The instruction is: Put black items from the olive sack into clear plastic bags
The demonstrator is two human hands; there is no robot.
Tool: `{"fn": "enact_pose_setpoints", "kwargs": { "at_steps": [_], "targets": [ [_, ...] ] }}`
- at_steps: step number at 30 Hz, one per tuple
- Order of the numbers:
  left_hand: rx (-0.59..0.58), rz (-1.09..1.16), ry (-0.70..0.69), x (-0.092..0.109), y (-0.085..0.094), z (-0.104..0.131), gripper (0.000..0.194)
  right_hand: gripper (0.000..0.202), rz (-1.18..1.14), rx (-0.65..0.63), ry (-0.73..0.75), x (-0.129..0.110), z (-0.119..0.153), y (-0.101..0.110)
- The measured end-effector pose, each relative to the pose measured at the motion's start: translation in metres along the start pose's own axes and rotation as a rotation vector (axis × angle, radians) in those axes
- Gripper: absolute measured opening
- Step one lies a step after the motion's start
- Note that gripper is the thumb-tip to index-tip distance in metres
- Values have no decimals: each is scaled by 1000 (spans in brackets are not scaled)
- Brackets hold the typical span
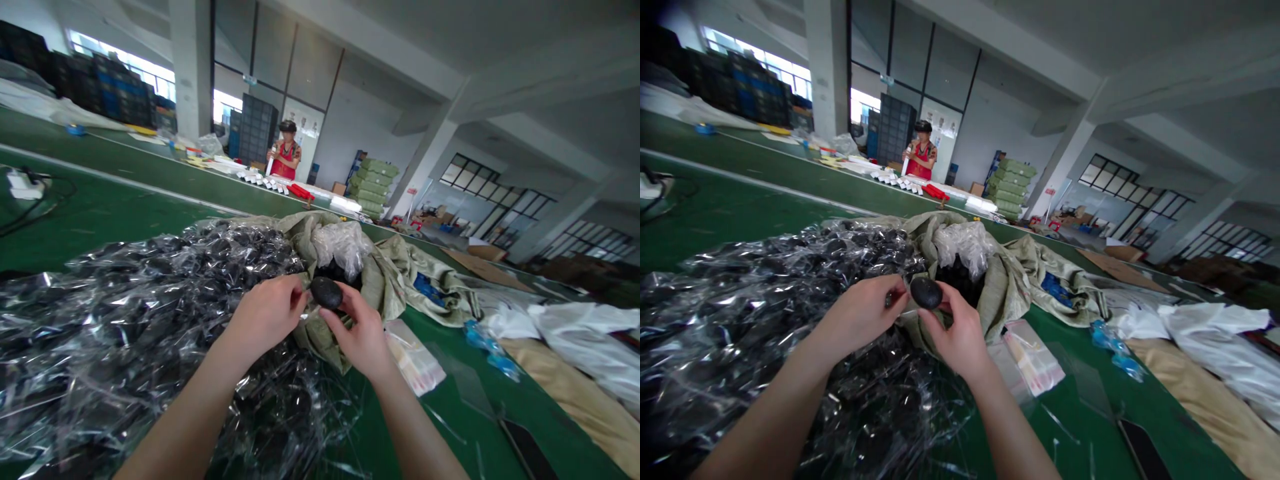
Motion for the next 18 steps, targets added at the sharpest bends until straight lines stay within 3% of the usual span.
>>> {"fn": "enact_pose_setpoints", "kwargs": {
  "at_steps": [7,10,15,18],
  "targets": [
    [-5,79,-57,0,-7,0,17,33,-309,57,-281,4,6,-2],
    [63,215,-114,3,-9,-1,24,31,-338,96,-314,4,8,-1],
    [97,317,-170,4,-4,-3,18,34,-323,104,-351,8,11,5],
    [14,336,-229,5,0,0,21,32,-295,176,-349,19,8,11]
  ]
}}
Point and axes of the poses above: each hand's wrist, its own z-axis away from the middle knuckle, its own y-axis out of the back of the hand, x = y × z, the point moved 1 cm from there along -z, towards the middle knuckle, and after that the axes turned 13 degrees about x, right-handed, at the moved point
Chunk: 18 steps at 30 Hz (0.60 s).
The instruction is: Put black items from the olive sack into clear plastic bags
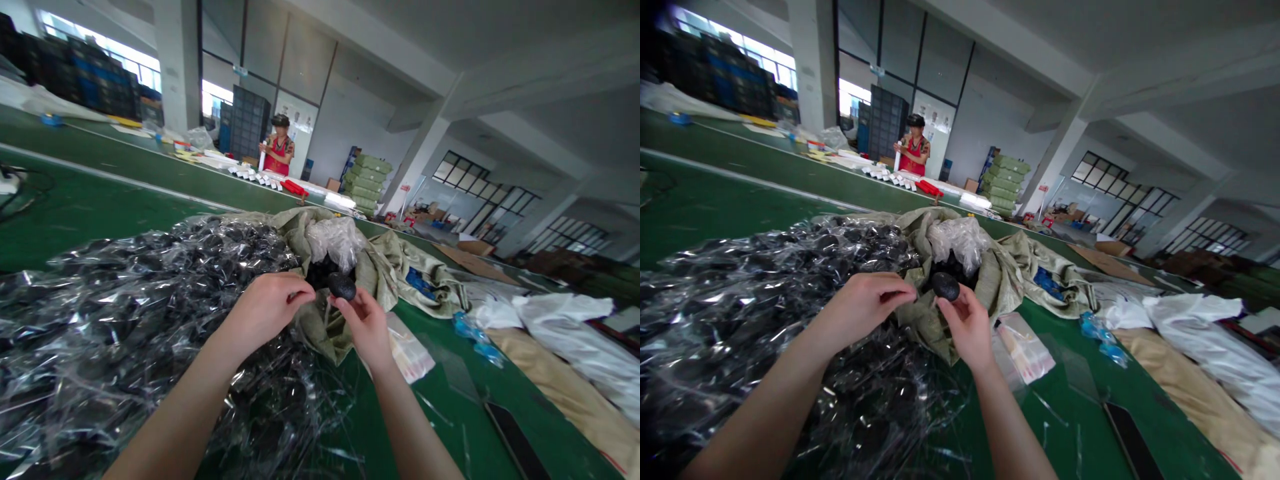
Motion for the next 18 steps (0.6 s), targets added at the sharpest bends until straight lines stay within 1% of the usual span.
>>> {"fn": "enact_pose_setpoints", "kwargs": {
  "at_steps": [2,3,6,7,9,11,13,15,18],
  "targets": [
    [-176,25,-69,4,-7,5,22,31,3,56,14,5,-8,7],
    [-278,22,-100,6,-14,9,20,32,0,80,18,8,-12,10],
    [-571,-76,-142,11,-45,22,9,34,-10,129,11,13,-22,20],
    [-654,-127,-150,14,-57,27,9,35,-12,138,5,14,-24,23],
    [-785,-196,-175,19,-76,33,21,36,-14,149,1,16,-26,27],
    [-844,-236,-181,24,-87,37,29,36,-16,151,7,16,-26,31],
    [-828,-262,-174,29,-87,37,25,36,-8,145,17,16,-24,33],
    [-788,-247,-192,29,-80,35,19,36,8,136,25,15,-22,36],
    [-776,-109,-219,22,-60,28,11,37,21,129,31,14,-19,38]
  ]
}}
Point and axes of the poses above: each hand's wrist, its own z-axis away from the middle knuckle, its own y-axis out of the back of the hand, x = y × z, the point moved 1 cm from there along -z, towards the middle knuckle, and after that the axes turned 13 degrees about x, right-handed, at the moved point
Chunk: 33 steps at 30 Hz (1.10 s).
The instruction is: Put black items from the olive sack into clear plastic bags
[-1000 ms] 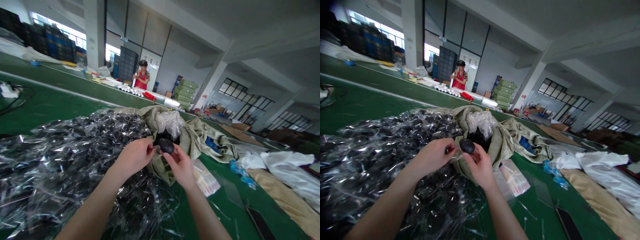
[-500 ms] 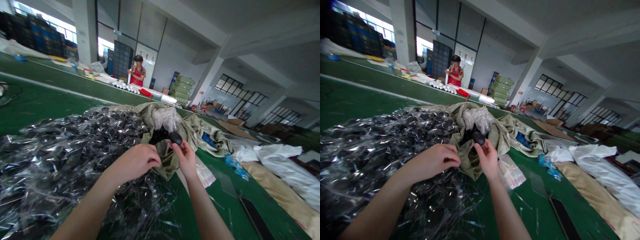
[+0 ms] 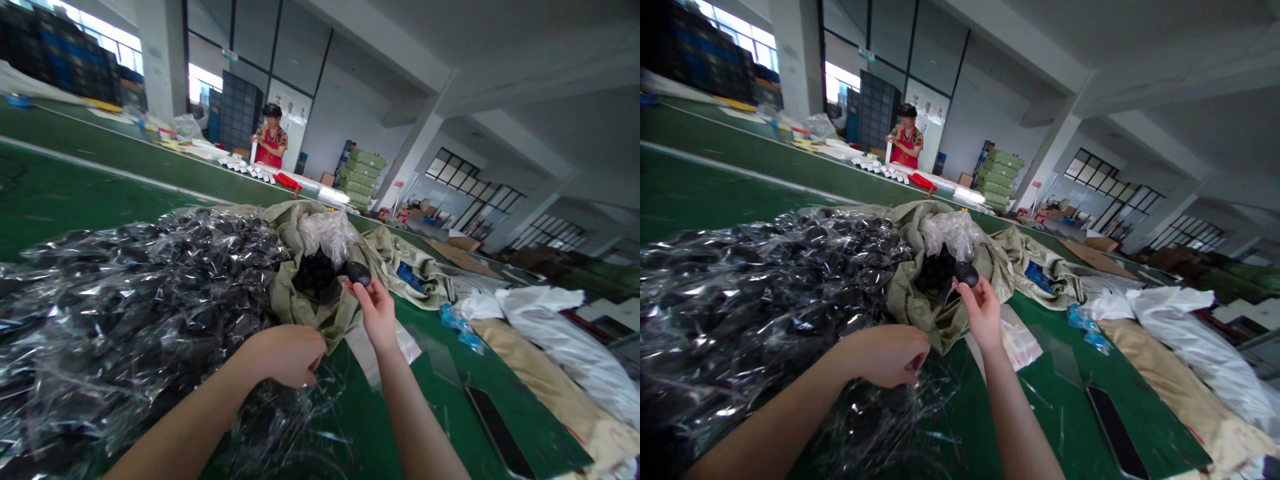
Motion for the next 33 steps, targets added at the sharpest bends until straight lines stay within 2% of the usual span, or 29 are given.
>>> {"fn": "enact_pose_setpoints", "kwargs": {
  "at_steps": [2,3,6,7,9,13,23,29,33],
  "targets": [
    [83,96,-4,-10,13,5,17,37,4,-7,4,-2,3,0],
    [166,134,27,-16,19,6,23,36,7,-18,5,-3,4,0],
    [470,249,258,-29,28,2,39,34,-3,-70,5,-9,12,-6],
    [538,295,334,-32,28,0,41,32,-17,-90,4,-12,15,-9],
    [596,381,401,-33,24,-6,44,31,-49,-130,5,-17,20,-14],
    [597,463,352,-31,16,-12,41,31,-45,-155,25,-24,25,-19],
    [543,677,343,-44,21,-9,30,28,-51,-145,31,-24,24,-16],
    [481,798,333,-49,15,-10,41,23,-183,-193,3,-11,23,-17],
    [437,863,293,-47,15,-9,41,21,-197,-206,-7,-10,23,-20]
  ]
}}
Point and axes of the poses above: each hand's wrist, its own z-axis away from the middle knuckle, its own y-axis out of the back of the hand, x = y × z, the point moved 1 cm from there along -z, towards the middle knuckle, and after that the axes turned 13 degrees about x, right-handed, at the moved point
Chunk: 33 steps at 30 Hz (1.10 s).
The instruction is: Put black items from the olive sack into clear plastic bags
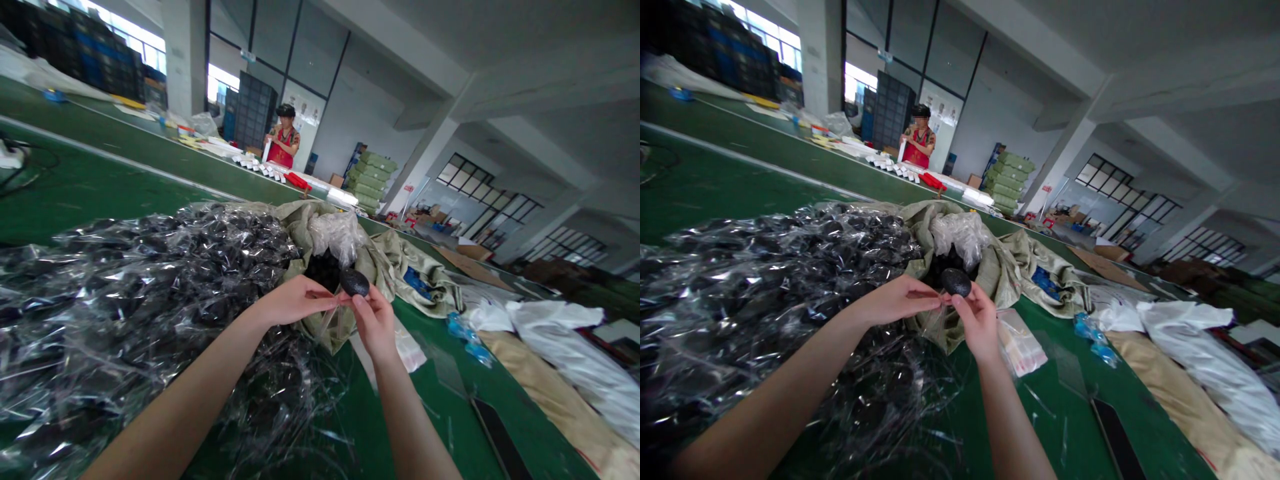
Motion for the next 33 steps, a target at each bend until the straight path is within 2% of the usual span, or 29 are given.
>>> {"fn": "enact_pose_setpoints", "kwargs": {
  "at_steps": [3,8,11,20,24,29,31,33],
  "targets": [
    [5,-35,-12,3,-1,1,40,21,26,12,-11,-2,0,-2],
    [111,-204,-54,4,-3,3,40,28,133,53,-26,-8,2,-5],
    [120,-245,-57,3,-1,3,39,30,162,55,-30,-12,3,-7],
    [79,-48,-14,16,0,5,33,26,147,58,29,-15,3,-9],
    [49,-48,28,20,-2,8,35,27,152,49,48,-13,5,-10],
    [33,-66,53,14,4,7,35,29,123,66,61,-13,5,-13],
    [65,-94,43,11,7,5,30,28,112,69,71,-12,4,-14],
    [151,-170,0,11,9,5,23,27,113,66,79,-11,3,-16]
  ]
}}
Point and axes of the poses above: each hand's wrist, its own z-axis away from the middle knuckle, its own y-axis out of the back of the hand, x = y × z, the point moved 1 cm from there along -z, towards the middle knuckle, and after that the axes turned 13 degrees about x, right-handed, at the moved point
